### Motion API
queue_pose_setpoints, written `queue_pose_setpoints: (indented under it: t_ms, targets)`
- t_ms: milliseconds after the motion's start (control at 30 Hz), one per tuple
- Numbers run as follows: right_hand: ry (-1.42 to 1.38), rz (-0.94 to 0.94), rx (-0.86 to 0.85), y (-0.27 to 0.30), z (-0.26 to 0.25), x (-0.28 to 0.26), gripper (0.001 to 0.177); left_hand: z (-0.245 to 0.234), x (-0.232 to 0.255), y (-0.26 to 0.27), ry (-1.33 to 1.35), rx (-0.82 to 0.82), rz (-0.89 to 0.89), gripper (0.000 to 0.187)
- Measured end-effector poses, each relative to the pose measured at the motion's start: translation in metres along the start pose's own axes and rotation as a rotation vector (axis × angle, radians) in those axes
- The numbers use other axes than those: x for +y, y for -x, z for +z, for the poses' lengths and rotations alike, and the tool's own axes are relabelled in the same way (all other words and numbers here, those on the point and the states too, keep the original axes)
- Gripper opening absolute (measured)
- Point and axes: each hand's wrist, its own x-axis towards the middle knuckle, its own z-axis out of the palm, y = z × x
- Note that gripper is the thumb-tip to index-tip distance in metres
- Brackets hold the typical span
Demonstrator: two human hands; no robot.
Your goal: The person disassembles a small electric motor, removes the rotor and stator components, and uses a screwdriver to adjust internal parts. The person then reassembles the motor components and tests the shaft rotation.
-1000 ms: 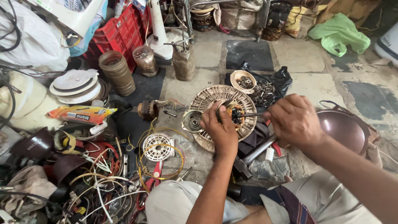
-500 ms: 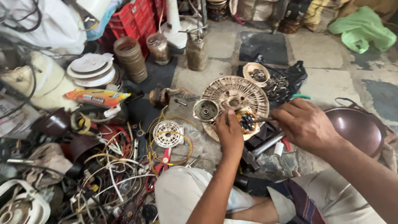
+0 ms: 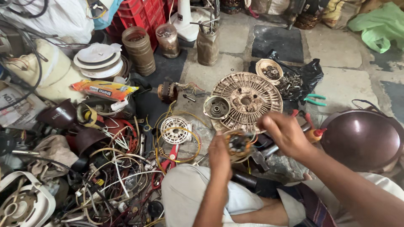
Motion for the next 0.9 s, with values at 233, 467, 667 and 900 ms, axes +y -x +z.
queue_pose_setpoints:
  t_ms: [233,467,667,900]
  targets:
    - [0.194,0.511,-0.061,-0.094,0.081,0.094,0.044,-0.064,-0.011,-0.042,0.413,0.056,-0.151,0.040]
    - [0.206,0.786,-0.164,-0.131,0.104,0.095,0.035,-0.072,-0.019,-0.060,0.501,0.029,-0.184,0.040]
    - [-0.776,0.672,0.201,-0.092,0.046,0.080,0.044,-0.072,-0.023,-0.063,0.417,0.082,-0.214,0.041]
    - [-1.724,0.485,0.056,-0.027,-0.005,0.017,0.063,-0.050,-0.009,-0.051,-0.266,0.075,0.231,0.042]
